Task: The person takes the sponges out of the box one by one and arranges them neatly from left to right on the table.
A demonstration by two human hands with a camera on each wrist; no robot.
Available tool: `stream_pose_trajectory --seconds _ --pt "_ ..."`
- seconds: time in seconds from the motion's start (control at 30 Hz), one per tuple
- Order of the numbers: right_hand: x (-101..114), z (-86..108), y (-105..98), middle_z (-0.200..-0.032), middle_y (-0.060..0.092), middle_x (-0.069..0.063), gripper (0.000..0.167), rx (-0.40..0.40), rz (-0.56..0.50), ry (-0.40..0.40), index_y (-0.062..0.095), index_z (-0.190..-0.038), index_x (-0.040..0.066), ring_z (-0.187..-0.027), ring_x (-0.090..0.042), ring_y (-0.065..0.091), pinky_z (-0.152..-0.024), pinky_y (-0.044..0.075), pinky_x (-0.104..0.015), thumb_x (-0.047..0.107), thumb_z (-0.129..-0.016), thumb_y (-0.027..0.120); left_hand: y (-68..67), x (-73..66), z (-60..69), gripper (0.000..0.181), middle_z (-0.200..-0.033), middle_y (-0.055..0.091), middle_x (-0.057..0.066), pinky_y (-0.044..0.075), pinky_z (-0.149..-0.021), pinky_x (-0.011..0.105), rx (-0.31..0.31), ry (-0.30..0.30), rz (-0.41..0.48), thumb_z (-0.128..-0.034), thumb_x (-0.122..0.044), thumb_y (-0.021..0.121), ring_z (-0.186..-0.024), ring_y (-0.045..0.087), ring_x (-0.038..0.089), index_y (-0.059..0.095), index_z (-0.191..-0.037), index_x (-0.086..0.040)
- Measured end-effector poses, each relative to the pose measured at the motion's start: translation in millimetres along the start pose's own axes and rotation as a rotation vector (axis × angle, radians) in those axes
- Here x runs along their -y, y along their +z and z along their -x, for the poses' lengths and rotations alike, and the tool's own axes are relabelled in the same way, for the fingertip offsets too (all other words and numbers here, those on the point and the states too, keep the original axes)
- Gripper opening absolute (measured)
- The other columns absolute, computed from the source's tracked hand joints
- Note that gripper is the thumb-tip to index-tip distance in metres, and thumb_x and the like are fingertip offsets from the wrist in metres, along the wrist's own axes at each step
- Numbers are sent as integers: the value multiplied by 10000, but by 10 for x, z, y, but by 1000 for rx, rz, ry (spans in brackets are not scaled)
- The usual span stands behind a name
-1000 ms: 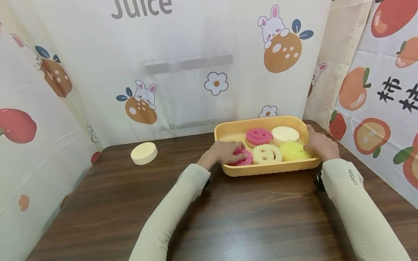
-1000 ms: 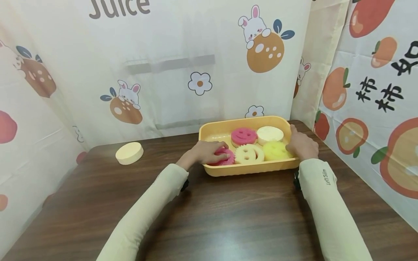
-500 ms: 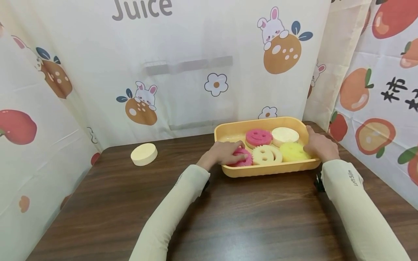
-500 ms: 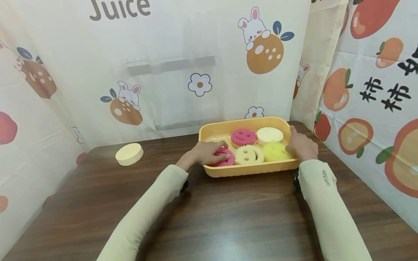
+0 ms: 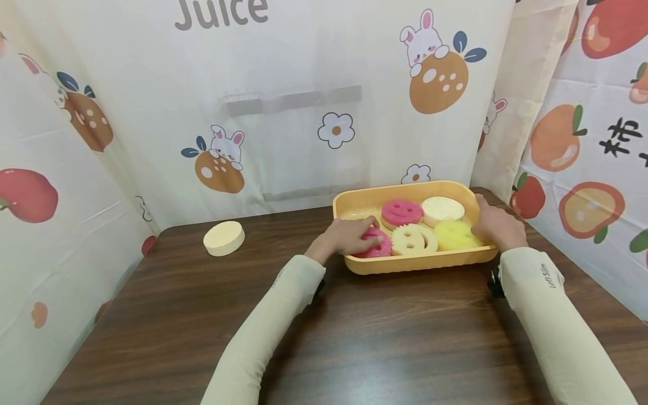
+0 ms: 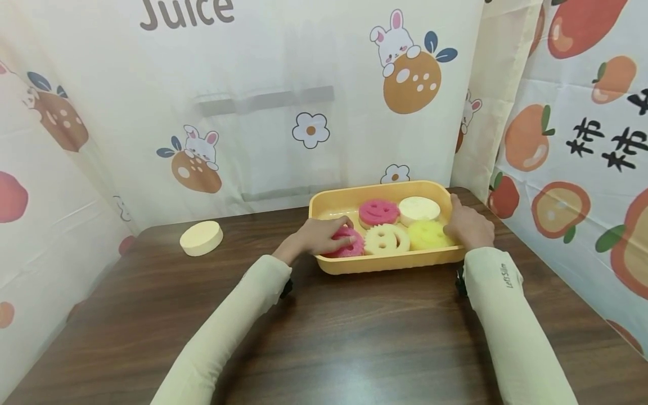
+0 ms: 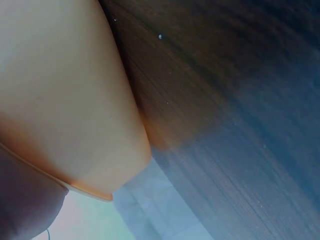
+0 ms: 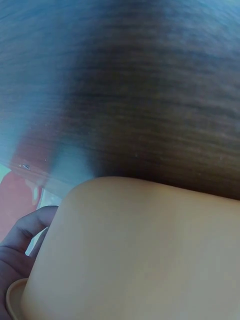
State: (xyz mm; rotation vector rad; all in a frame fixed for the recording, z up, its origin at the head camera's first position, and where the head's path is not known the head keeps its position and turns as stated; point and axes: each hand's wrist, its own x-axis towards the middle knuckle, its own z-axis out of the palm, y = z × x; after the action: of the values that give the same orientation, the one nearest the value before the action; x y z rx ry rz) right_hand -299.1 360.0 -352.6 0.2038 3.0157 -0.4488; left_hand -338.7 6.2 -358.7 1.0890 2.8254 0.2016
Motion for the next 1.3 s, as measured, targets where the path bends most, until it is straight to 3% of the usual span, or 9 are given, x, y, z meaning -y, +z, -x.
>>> stream_pose_trajectory --seconds 0.17,0.3,0.9,1.3 --pt "-15 -9 10 -1353 429 -413 850 3 8 -5 -69 -1573 50 -1047 -528 518 -759 422 -659 209 -931 465 -4 0 4 476 -1130 654 -61 437 -971 432 6 5 3 -985 -575 437 -1066 605 125 490 -1332 -253" --pt "-20 -12 21 -1340 444 -414 851 -4 12 -9 -64 -1574 51 -1014 -503 537 -726 433 -629 206 -926 465 3 6 7 451 -1232 634 -48 419 -1023 473 -9 13 6 -1007 -523 424 -1150 590 133 490 -1349 -237" --pt "-22 -4 55 -1328 466 -404 855 -6 -12 -1 -60 -1578 64 -1057 -546 530 -803 407 -706 211 -929 477 52 34 24 365 -1116 594 -49 447 -935 422 -102 -4 115 -1033 -454 418 -1018 556 104 498 -1295 -213" --pt "-10 -8 14 -1343 456 -404 864 -12 -9 6 -82 -1577 76 -1063 -552 527 -800 408 -687 216 -936 481 47 41 14 353 -1039 571 -44 435 -947 449 -149 -28 166 -1026 -434 447 -995 548 109 487 -1276 -188"
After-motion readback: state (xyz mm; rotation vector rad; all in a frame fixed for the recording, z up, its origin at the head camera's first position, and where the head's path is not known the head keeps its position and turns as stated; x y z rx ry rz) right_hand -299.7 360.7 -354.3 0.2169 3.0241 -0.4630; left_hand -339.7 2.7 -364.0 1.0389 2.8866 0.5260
